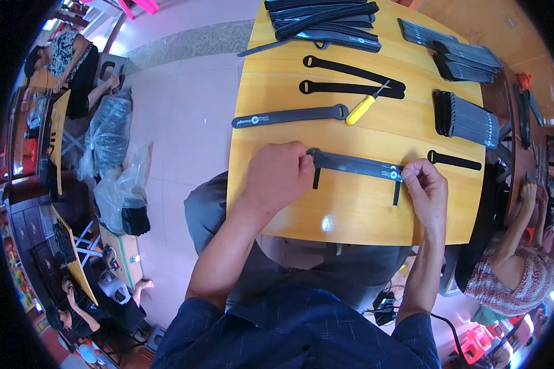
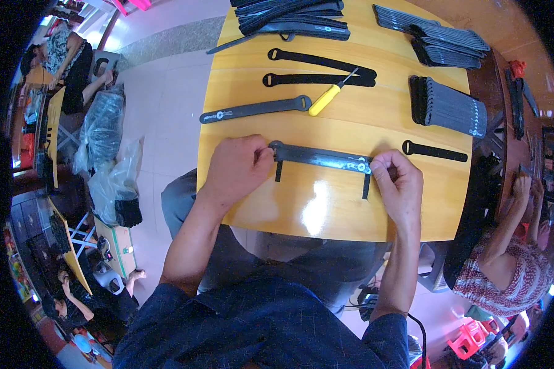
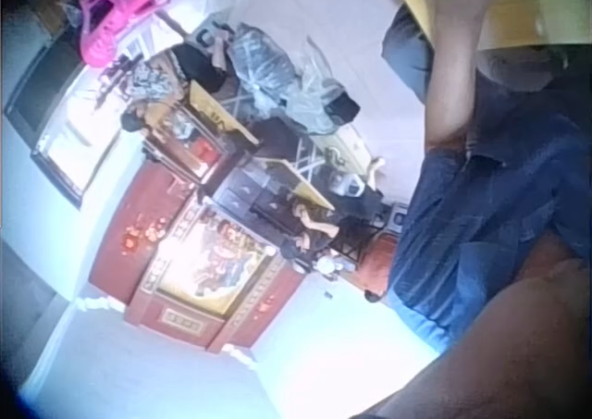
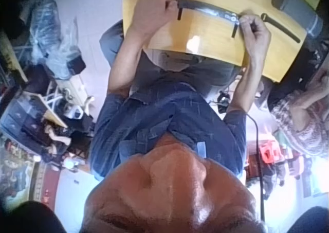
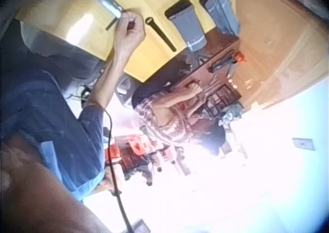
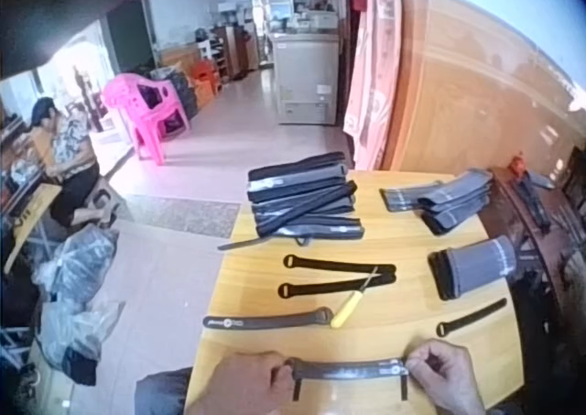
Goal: Assembling black plastic handles by inserting metal pins and using a screwdriver.
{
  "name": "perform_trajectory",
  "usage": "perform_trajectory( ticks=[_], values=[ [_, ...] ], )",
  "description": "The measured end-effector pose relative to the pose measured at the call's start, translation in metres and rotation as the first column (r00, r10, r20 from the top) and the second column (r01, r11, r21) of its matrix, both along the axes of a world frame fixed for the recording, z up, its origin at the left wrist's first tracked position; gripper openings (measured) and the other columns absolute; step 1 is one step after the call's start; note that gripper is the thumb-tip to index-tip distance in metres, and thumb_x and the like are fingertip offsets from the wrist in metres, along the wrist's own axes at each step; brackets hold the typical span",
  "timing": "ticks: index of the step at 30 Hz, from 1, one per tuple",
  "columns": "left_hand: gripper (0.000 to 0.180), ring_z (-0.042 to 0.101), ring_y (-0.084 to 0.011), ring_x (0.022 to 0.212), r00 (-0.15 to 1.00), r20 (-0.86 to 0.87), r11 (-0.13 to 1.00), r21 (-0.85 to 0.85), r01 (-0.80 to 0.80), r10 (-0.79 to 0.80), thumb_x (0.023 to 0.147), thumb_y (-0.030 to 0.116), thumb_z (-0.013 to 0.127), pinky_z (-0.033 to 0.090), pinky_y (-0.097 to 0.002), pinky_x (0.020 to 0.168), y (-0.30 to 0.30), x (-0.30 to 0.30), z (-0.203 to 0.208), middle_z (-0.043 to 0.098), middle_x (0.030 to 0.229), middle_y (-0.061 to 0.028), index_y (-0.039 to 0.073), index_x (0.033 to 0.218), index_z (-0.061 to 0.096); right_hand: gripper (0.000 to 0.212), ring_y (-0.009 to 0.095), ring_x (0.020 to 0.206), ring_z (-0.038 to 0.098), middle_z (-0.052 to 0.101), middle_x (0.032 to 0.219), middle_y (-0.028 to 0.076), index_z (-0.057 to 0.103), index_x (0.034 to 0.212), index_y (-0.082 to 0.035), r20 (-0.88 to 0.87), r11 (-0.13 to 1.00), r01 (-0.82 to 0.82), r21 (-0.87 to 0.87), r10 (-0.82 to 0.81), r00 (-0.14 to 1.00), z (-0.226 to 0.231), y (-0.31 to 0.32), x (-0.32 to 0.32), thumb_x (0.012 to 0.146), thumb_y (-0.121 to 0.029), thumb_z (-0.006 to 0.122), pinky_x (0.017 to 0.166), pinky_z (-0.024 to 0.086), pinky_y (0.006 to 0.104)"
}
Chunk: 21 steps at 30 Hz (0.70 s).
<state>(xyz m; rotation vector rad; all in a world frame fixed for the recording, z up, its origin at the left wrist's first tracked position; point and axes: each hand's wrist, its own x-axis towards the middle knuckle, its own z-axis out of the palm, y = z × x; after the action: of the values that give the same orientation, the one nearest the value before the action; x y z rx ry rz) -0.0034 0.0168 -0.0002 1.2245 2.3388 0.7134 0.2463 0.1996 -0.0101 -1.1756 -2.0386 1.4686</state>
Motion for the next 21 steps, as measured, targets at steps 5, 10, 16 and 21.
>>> perform_trajectory(
  ticks=[5,10,16,21],
  values=[
    [0.022,0.068,-0.0430,0.072,1.000,-0.027,1.000,0.017,0.016,-0.016,0.090,0.020,0.066,0.054,-0.0517,0.068,-0.0001,-0.0002,-0.0014,0.068,0.074,-0.0206,0.002,0.077,0.067,0.008,0.001,0.069,0.048,0.058,0.078,-0.007,0.068,0.094,-0.002,-0.004,1.000,0.006,-0.001,-0.006,1.000,-0.0019,0.0002,0.0012,0.099,-0.006,0.072,0.063,0.041,0.0193],
    [0.023,0.068,-0.0436,0.074,0.999,-0.043,0.999,-0.025,0.028,-0.029,0.091,0.021,0.065,0.054,-0.0537,0.070,0.0011,-0.0009,0.0008,0.069,0.076,-0.0211,0.002,0.077,0.067,0.008,0.001,0.069,0.048,0.058,0.079,-0.007,0.067,0.093,-0.002,-0.011,1.000,0.006,-0.001,-0.006,1.000,-0.0030,0.0002,0.0010,0.099,-0.006,0.072,0.062,0.041,0.0191],
    [0.023,0.068,-0.0442,0.075,0.997,-0.064,0.997,-0.055,0.046,-0.050,0.091,0.021,0.063,0.054,-0.0543,0.071,0.0023,-0.0043,-0.0033,0.069,0.078,-0.0221,0.002,0.079,0.067,0.007,0.001,0.069,0.047,0.058,0.079,-0.007,0.067,0.093,-0.002,0.011,1.000,-0.006,0.023,0.006,1.000,-0.0024,0.0017,0.0004,0.098,-0.005,0.071,0.062,0.041,0.0194],
    [0.025,0.071,-0.0425,0.081,0.996,-0.033,0.991,-0.107,0.075,-0.079,0.092,0.022,0.063,0.057,-0.0543,0.075,0.0049,-0.0057,0.0038,0.071,0.080,-0.0211,0.002,0.081,0.070,0.009,0.001,0.068,0.048,0.058,0.078,-0.007,0.067,0.092,-0.002,0.035,0.999,0.005,0.044,-0.006,0.999,-0.0023,0.0021,0.0001,0.098,-0.006,0.072,0.062,0.041,0.0201]
  ],
)
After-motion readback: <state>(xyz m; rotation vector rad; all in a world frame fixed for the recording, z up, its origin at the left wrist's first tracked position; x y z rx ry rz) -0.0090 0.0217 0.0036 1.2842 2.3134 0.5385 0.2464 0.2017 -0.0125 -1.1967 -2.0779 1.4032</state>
